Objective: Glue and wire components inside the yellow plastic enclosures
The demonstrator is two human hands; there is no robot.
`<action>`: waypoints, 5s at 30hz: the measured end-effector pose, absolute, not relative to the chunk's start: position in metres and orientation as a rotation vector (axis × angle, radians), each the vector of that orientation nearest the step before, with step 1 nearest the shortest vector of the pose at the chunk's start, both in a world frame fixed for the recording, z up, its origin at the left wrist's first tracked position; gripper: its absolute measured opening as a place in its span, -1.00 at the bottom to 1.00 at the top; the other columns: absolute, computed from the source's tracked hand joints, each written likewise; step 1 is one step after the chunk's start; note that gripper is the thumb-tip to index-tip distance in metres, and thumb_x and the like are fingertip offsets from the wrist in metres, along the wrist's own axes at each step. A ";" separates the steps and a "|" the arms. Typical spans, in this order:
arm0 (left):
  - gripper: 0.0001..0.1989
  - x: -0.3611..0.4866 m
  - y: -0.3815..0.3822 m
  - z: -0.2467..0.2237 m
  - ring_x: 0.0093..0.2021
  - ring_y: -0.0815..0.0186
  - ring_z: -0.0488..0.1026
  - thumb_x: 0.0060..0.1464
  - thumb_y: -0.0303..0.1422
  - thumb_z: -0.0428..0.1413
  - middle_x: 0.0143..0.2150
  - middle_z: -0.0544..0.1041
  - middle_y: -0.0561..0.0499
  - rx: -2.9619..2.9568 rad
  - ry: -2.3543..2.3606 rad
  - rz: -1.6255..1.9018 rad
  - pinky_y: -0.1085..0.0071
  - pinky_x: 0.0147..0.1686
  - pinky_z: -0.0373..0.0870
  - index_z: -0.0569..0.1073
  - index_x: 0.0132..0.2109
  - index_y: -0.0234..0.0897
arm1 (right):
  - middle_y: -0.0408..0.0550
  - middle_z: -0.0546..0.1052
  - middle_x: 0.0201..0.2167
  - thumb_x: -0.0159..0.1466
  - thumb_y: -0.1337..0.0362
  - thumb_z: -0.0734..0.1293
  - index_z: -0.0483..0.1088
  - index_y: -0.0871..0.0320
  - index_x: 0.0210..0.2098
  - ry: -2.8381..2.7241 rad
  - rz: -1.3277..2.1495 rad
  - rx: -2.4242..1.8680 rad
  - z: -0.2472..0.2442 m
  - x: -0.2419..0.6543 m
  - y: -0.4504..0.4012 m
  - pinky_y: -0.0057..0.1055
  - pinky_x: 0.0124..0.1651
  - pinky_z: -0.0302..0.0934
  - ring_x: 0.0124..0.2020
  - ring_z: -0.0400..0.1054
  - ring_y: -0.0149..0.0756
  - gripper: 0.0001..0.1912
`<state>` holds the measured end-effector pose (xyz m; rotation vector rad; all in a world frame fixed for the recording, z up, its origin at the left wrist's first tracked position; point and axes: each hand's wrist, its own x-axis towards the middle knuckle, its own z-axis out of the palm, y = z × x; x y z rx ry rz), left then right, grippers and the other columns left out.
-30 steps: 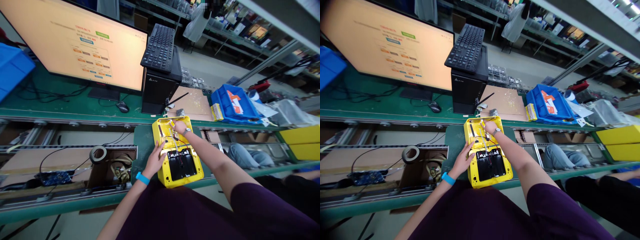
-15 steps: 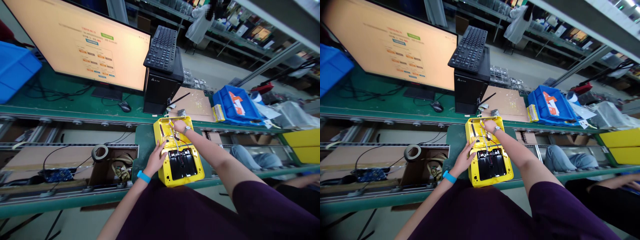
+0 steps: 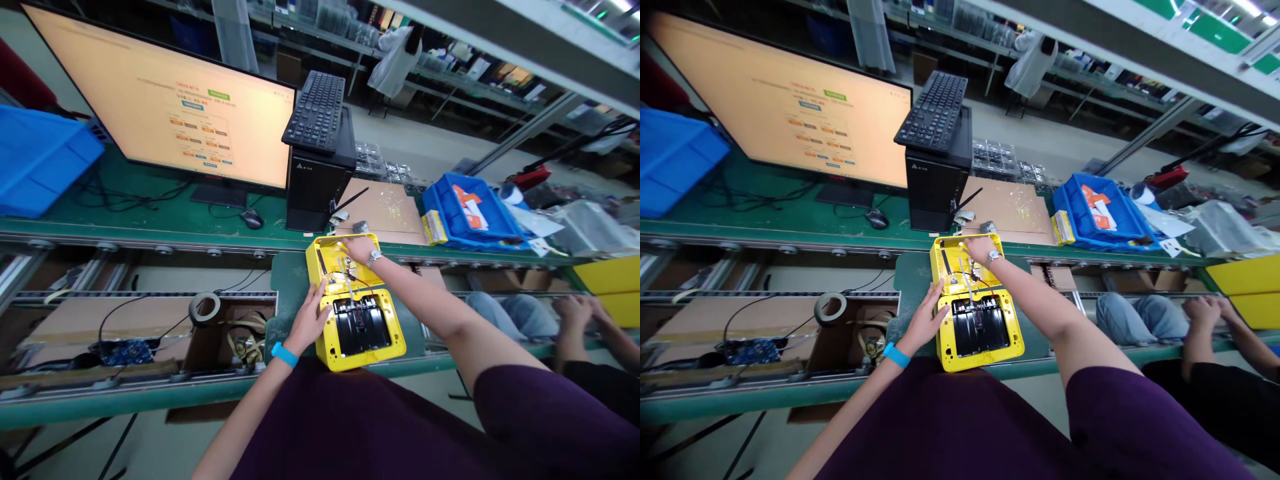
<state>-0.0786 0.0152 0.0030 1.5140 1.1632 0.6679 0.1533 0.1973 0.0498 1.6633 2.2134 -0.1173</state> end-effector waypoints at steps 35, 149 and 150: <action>-0.12 -0.066 -0.031 -0.008 0.48 0.05 0.07 0.34 0.01 -0.01 0.54 0.00 -0.13 1.422 1.331 0.610 0.10 0.38 0.20 -0.37 0.53 -0.08 | -0.04 0.54 -0.47 0.38 -0.21 0.21 0.49 0.17 -0.28 2.018 -0.973 3.193 0.052 0.234 -0.027 -0.37 -0.41 0.17 -0.47 0.38 -0.21 -0.45; -0.13 -0.068 -0.081 -0.013 0.41 0.01 0.24 0.33 -0.05 0.02 0.51 0.10 -0.15 1.444 1.367 0.549 0.13 0.33 0.26 -0.28 0.54 -0.17 | 0.08 0.62 -0.36 0.41 -0.14 0.23 0.46 0.17 -0.21 2.252 -1.072 3.025 0.018 0.180 -0.037 -0.31 -0.32 0.26 -0.34 0.50 -0.10 -0.52; -0.13 -0.068 -0.081 -0.013 0.41 0.01 0.24 0.33 -0.05 0.02 0.51 0.09 -0.15 1.444 1.365 0.550 0.14 0.33 0.26 -0.29 0.54 -0.17 | 0.07 0.61 -0.37 0.41 -0.15 0.23 0.46 0.17 -0.21 2.257 -1.066 3.017 0.018 0.180 -0.038 -0.32 -0.34 0.25 -0.36 0.50 -0.11 -0.51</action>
